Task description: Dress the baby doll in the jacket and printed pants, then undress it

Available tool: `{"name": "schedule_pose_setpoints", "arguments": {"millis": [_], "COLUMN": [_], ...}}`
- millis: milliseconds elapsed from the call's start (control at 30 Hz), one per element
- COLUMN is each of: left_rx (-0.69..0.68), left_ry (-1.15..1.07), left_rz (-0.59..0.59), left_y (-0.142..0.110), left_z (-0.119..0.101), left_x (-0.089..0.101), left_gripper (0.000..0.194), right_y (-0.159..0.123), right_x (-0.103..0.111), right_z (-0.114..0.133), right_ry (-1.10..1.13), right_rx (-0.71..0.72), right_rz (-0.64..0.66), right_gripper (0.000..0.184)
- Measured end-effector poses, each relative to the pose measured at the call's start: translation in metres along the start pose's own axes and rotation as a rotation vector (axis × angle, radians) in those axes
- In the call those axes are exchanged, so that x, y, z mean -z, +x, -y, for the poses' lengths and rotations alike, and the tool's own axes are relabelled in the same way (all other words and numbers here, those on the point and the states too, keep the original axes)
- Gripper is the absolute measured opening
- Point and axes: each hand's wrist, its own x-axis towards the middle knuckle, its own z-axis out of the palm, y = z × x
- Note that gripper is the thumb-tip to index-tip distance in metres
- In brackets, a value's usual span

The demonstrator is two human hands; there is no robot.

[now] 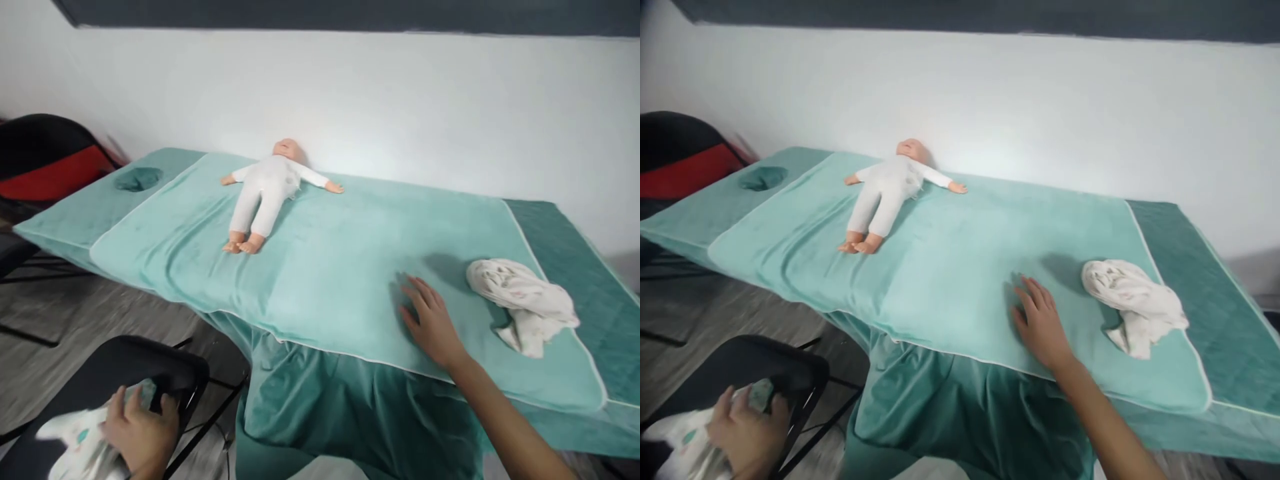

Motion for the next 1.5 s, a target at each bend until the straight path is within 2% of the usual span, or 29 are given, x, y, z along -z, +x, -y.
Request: {"name": "schedule_pose_setpoints", "arguments": {"millis": [33,100,200,267,333,433,500,567,633,700,800,867,933,1033,1133,1267,1400,1500], "left_rx": [-0.020,-0.125,-0.309,-0.482,-0.655,-0.793,-0.811,-0.783,-0.694,-0.523,-0.237,-0.085,0.074,0.258,0.288,0.318,0.334,0.306], "left_ry": [-0.102,-0.270,-0.476,-0.600,-0.774,-0.896,-0.940,-1.064,-1.267,-1.550,-1.955,-2.126,-2.215,-2.248,-2.264,-2.273,-2.239,-2.206], "left_rz": [-0.141,-0.288,-0.315,-0.278,-0.180,0.089,0.297,0.512,0.719,0.844,0.874,0.878,0.876,0.830,0.826,0.865,0.836,0.804], "left_y": [0.005,0.014,0.019,0.019,0.018,0.017,0.017,0.017,0.020,0.023,0.030,0.033,0.035,0.035,0.035,0.034,0.035,0.035], "left_z": [-0.015,-0.058,-0.150,-0.222,-0.293,-0.381,-0.424,-0.453,-0.469,-0.476,-0.472,-0.465,-0.459,-0.456,-0.457,-0.457,-0.456,-0.457], "left_x": [-0.007,-0.021,-0.031,-0.029,-0.021,-0.009,-0.004,-0.002,-0.003,-0.004,-0.005,-0.004,-0.002,0.001,0.002,0.003,0.007,0.009], "left_gripper": [0.095,0.070,0.040,0.028,0.028,0.028,0.025,0.026,0.035,0.050,0.069,0.072,0.069,0.063,0.067,0.072,0.067,0.056], "right_y": [-0.009,-0.024,-0.038,-0.041,-0.040,-0.031,-0.018,0.001,0.025,0.051,0.084,0.098,0.105,0.106,0.103,0.102,0.104,0.106], "right_x": [0.009,0.030,0.060,0.072,0.078,0.080,0.079,0.075,0.068,0.059,0.043,0.030,0.016,-0.001,-0.009,-0.008,0.003,0.018], "right_z": [-0.009,-0.027,-0.059,-0.082,-0.105,-0.128,-0.130,-0.117,-0.091,-0.055,0.000,0.028,0.045,0.051,0.046,0.039,0.037,0.038], "right_ry": [-0.064,-0.210,-0.395,-0.422,-0.390,-0.319,-0.222,-0.079,0.087,0.272,0.442,0.446,0.454,0.558,0.713,0.821,0.786,0.790], "right_rx": [-0.026,-0.101,-0.283,-0.396,-0.463,-0.512,-0.501,-0.470,-0.449,-0.410,-0.188,-0.052,0.013,0.029,-0.062,-0.215,-0.266,-0.198], "right_rz": [-0.052,-0.186,-0.357,-0.362,-0.289,-0.223,-0.262,-0.318,-0.351,-0.302,-0.161,-0.023,0.082,0.122,0.107,0.103,-0.071,-0.256], "right_gripper": [0.038,0.044,0.058,0.063,0.057,0.042,0.037,0.034,0.032,0.031,0.027,0.028,0.028,0.025,0.020,0.022,0.020,0.012]}}
